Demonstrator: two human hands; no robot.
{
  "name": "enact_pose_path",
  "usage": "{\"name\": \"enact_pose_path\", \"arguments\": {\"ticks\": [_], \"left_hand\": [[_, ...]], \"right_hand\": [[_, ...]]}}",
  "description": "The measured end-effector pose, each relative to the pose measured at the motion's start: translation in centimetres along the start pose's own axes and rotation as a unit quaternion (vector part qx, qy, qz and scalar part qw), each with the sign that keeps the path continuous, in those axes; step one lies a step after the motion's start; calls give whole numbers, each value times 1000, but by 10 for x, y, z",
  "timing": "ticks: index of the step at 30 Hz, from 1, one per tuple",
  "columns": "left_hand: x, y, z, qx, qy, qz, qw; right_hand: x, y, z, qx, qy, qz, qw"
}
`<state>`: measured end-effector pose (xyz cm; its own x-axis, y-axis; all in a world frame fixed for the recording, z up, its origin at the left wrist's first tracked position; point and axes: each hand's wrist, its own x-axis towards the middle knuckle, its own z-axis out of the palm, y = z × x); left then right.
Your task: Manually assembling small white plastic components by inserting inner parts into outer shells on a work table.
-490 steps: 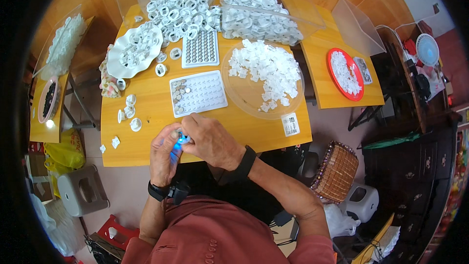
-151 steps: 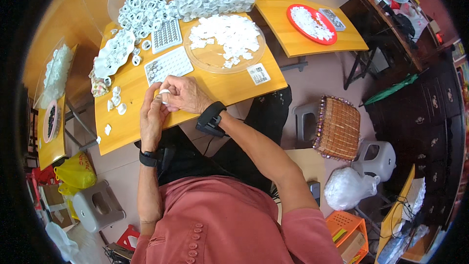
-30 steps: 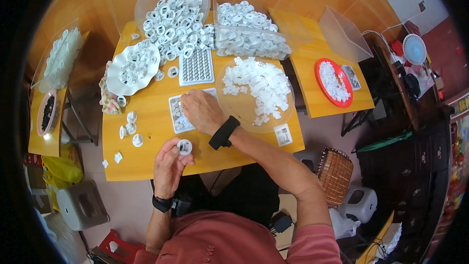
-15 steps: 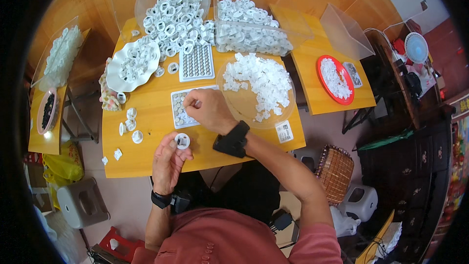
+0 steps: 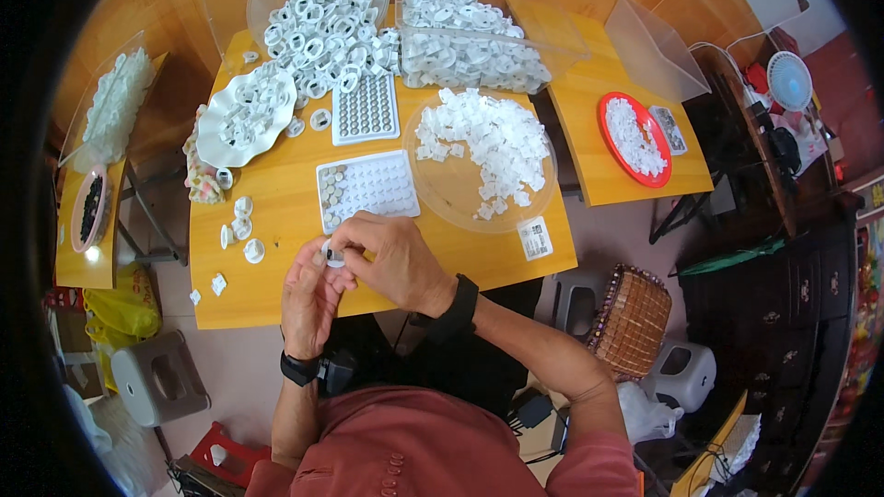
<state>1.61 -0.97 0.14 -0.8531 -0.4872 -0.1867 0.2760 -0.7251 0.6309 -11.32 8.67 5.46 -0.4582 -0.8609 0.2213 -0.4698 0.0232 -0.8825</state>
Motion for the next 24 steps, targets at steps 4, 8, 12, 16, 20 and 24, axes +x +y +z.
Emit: {"name": "enact_pose_path", "arguments": {"ticks": [4, 8, 12, 16, 20, 24], "left_hand": [[-1, 0, 1, 3, 7, 4, 1000], [-1, -1, 0, 5, -1, 13, 1000], [-2, 0, 3, 15, -7, 11, 1000], [-2, -1, -1, 14, -9, -2, 1000], [-1, 2, 1, 10, -16, -7, 1000], [0, 2, 2, 12, -11, -11, 1000]], "right_hand": [[-4, 0, 6, -72, 46, -78, 993], [-2, -4, 6, -180, 54, -177, 966], [-4, -3, 4, -220, 23, -192, 956], [-3, 6, 3, -104, 20, -94, 990], [-5, 7, 2, 2, 21, -15, 1000], [-6, 5, 8, -27, 50, -63, 996]]}}
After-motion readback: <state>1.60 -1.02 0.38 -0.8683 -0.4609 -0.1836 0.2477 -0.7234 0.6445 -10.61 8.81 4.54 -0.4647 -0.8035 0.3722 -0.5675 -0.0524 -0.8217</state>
